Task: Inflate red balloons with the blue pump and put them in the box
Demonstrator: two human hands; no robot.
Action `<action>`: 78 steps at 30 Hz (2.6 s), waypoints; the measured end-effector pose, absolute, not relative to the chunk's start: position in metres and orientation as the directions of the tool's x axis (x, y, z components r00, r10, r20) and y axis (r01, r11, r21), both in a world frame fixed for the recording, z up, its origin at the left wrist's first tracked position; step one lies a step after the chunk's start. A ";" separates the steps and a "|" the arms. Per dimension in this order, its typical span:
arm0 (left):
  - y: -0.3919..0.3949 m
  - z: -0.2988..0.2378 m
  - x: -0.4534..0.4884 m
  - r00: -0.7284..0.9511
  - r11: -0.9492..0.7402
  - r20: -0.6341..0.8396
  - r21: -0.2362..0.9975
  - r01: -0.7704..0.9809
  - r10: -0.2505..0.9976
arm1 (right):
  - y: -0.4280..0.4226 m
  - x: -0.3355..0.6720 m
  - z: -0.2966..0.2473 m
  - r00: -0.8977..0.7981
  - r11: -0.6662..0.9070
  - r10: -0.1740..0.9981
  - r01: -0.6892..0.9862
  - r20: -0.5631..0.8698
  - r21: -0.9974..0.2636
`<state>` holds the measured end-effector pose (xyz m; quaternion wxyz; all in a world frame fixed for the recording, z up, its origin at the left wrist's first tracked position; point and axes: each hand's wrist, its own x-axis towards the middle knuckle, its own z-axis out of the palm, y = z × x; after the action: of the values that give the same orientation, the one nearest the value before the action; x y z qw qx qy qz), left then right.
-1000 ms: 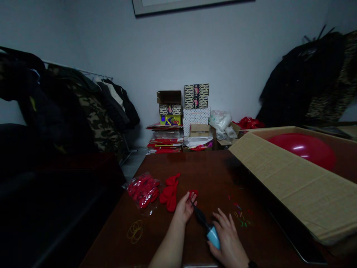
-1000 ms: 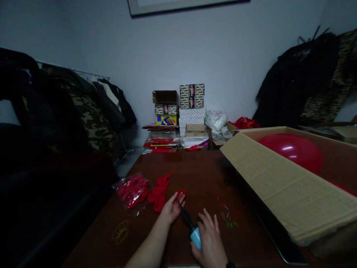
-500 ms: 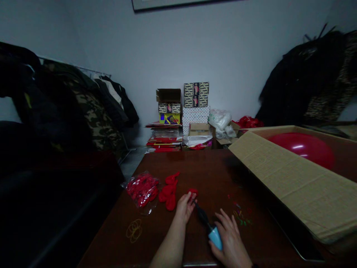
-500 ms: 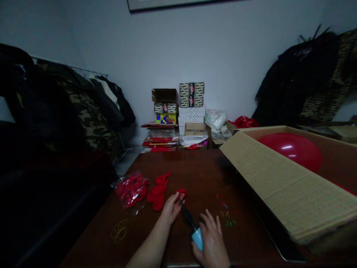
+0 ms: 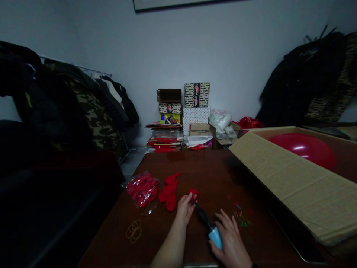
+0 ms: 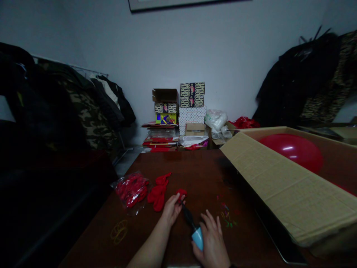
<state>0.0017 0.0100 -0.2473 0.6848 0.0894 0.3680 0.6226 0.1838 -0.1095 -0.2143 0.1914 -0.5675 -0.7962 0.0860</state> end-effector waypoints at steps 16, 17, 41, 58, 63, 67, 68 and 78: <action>0.004 -0.246 0.003 0.032 0.258 -0.341 0.644 -0.721 0.939 | -0.096 0.162 -0.196 -0.198 0.224 0.975 0.877 0.105 -0.425; 0.003 -0.246 0.003 0.041 0.271 -0.348 0.646 -0.714 0.937 | -0.095 0.161 -0.197 -0.195 0.220 0.976 0.874 0.102 -0.433; -0.014 -0.243 0.007 0.220 0.380 -0.336 0.548 -0.745 0.916 | -0.087 0.155 -0.198 -0.127 0.142 0.990 0.812 0.067 -0.566; 0.013 -0.251 0.022 0.220 0.325 -0.305 0.356 -0.876 0.927 | -0.067 0.135 -0.185 -0.084 0.137 0.984 0.920 0.156 -0.366; 0.011 -0.247 0.024 0.177 0.323 -0.368 0.384 -0.865 0.913 | -0.066 0.135 -0.185 -0.059 0.088 0.994 0.923 0.090 -0.376; 0.009 -0.245 0.029 0.099 0.252 -0.353 0.417 -0.873 0.930 | -0.070 0.136 -0.183 -0.069 0.111 0.991 0.915 0.119 -0.389; 0.008 -0.244 0.030 0.093 0.243 -0.345 0.423 -0.873 0.934 | -0.073 0.137 -0.182 -0.072 0.117 0.989 0.912 0.128 -0.393; 0.021 -0.244 0.027 -0.028 0.143 -0.325 0.489 -0.861 0.945 | -0.094 0.147 -0.202 -0.058 0.047 0.998 0.931 -0.019 -0.361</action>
<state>0.0265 0.0209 -0.2444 0.6935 0.0704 0.3007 0.6510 0.1466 -0.0944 -0.2020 0.1192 -0.6758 -0.7138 0.1399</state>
